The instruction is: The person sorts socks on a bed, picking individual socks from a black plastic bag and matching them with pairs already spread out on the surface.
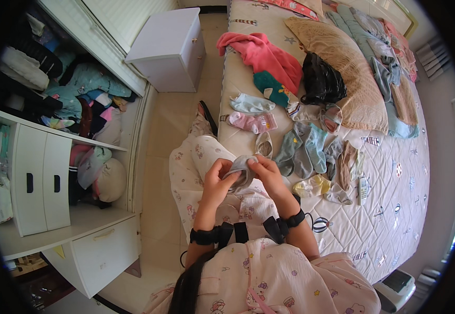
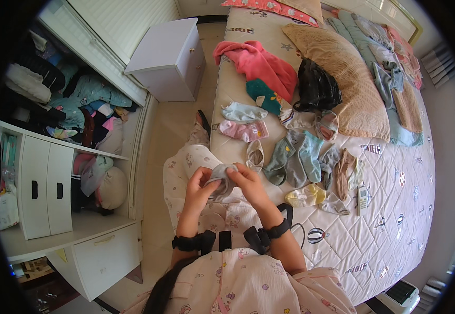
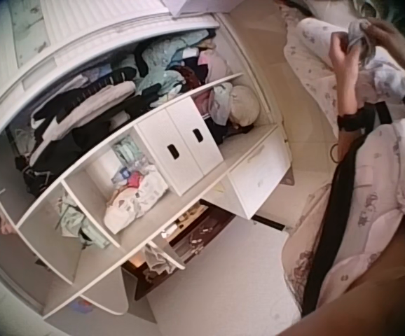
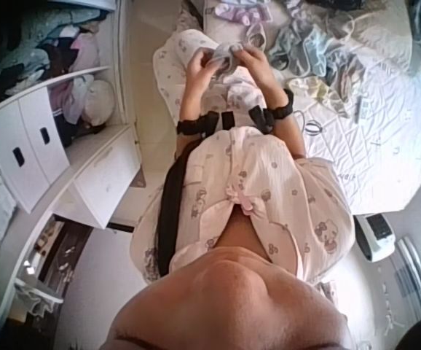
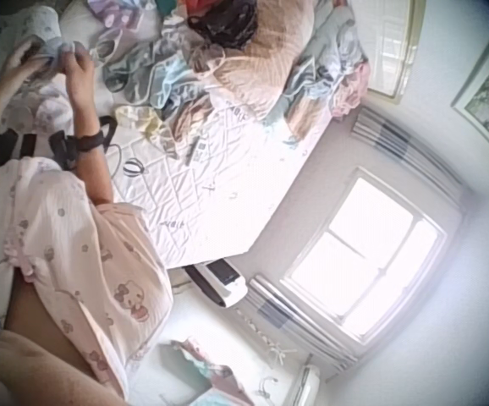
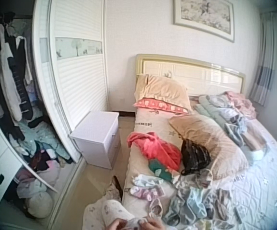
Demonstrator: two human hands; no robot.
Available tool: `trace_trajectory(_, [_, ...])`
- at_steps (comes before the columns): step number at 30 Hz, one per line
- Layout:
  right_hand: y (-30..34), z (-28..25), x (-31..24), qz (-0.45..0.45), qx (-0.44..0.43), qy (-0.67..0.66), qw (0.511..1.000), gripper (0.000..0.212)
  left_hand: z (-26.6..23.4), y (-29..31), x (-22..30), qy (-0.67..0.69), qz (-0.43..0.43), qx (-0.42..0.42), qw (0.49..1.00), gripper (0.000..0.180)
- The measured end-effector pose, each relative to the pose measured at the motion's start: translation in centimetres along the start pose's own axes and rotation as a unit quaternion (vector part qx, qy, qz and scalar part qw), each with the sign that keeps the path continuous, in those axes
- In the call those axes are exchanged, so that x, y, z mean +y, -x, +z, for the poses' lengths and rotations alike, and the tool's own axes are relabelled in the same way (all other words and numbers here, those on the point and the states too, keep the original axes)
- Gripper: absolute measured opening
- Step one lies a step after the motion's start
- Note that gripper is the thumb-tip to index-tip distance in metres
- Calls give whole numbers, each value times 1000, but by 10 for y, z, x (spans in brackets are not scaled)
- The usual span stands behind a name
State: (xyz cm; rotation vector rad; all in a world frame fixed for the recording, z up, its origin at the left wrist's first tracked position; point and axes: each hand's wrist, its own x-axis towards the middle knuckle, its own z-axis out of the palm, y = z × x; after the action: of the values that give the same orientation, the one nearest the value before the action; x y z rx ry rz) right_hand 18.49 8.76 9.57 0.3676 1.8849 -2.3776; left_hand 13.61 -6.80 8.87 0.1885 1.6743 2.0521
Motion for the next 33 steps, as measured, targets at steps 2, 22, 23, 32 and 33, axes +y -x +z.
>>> trace_trajectory(2, [-1, -4, -4, 74, 56, -162, 982, 23, -1, 0, 2, -70, 15, 15, 997, 16])
trace_trajectory(22, [-3, -7, 10, -53, 140, 129, 980, 18, 2, 0, -5, 121, -110, 47, 985, 16])
trace_trajectory(23, [-5, -7, 10, -26, 134, 76, 988, 17, 3, 0, -4, 115, -107, 53, 986, 13])
trace_trajectory(32, [-3, -35, 2, -43, 139, 17, 989, 17, -29, -2, -26, -54, -14, 202, 978, 10])
trace_trajectory(33, [-3, -44, -1, -34, 126, 14, 991, 17, -39, -2, -24, -115, 4, 201, 973, 9])
